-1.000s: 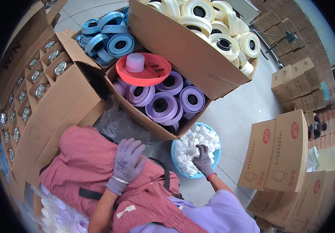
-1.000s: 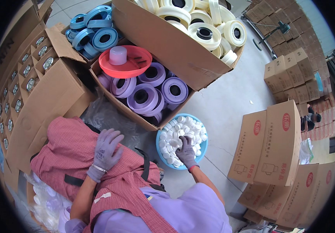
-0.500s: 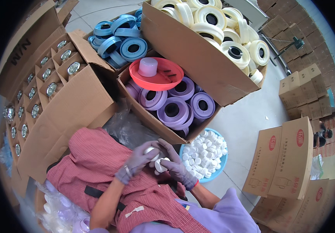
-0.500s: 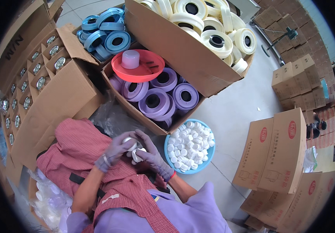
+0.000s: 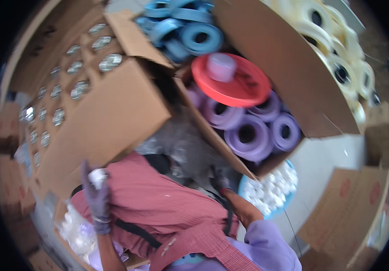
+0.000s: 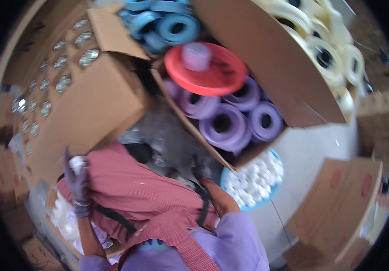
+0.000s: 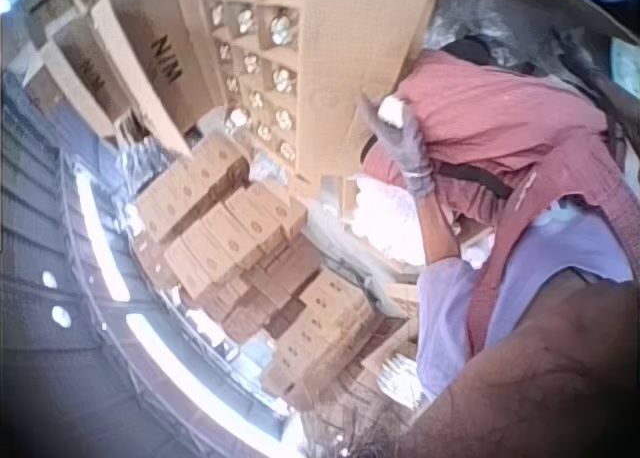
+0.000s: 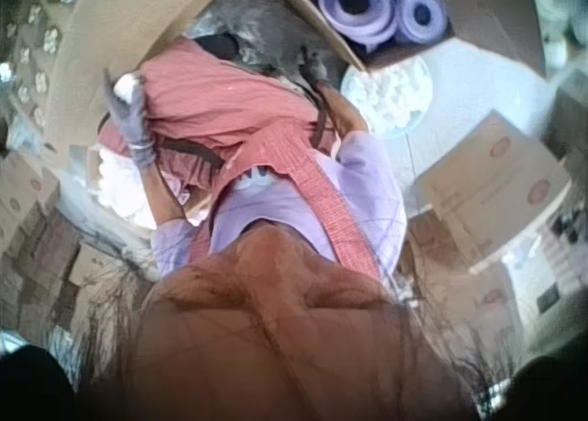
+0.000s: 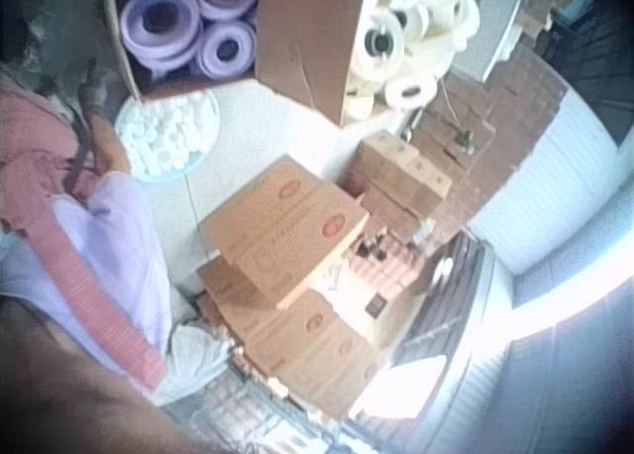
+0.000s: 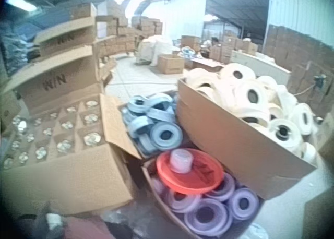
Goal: The person assembles thermos flasks by placing glass liners into plastic bodies, adding foam insulation, and securing lids. They handle multiple components including glass liners, plastic bodies, foam rings, and lids, organizing them into boxes.
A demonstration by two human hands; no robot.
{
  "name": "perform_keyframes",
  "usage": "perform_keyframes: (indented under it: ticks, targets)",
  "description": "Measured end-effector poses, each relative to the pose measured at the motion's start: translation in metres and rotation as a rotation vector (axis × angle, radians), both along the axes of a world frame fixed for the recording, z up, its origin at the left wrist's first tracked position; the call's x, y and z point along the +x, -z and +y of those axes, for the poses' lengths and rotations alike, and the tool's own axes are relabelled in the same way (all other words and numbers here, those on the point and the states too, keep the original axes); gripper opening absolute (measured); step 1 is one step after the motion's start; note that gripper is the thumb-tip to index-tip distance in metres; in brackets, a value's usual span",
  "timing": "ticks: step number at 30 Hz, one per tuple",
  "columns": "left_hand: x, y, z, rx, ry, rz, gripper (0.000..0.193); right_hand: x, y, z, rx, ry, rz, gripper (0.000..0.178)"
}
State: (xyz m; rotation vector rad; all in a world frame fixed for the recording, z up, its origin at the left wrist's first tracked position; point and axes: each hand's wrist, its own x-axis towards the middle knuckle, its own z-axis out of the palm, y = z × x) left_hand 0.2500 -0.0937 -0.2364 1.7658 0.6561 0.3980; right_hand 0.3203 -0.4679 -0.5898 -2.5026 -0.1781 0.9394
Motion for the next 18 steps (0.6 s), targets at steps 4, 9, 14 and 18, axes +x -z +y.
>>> perform_keyframes:
  ticks: [4, 9, 14, 18]
  targets:
    - [0.017, -0.022, 0.010, -0.254, -0.017, -0.151, 0.065, 0.016, 0.109, -0.027, 0.137, -0.146, -0.230, 0.057]
    - [0.031, -0.066, 0.098, 0.025, -0.268, -0.271, 0.042, 0.045, 0.010, 0.009, 0.010, -0.054, 0.105, 0.051]
    - [0.023, -0.031, 0.245, 1.049, -0.362, 0.108, 0.038, 0.066, -0.201, 0.075, 0.633, 0.161, 0.138, 0.048]
    - [0.047, -0.028, 0.274, 0.889, -0.167, 0.242, 0.041, 0.114, -0.320, 0.163, 0.967, -0.090, -0.283, 0.050]
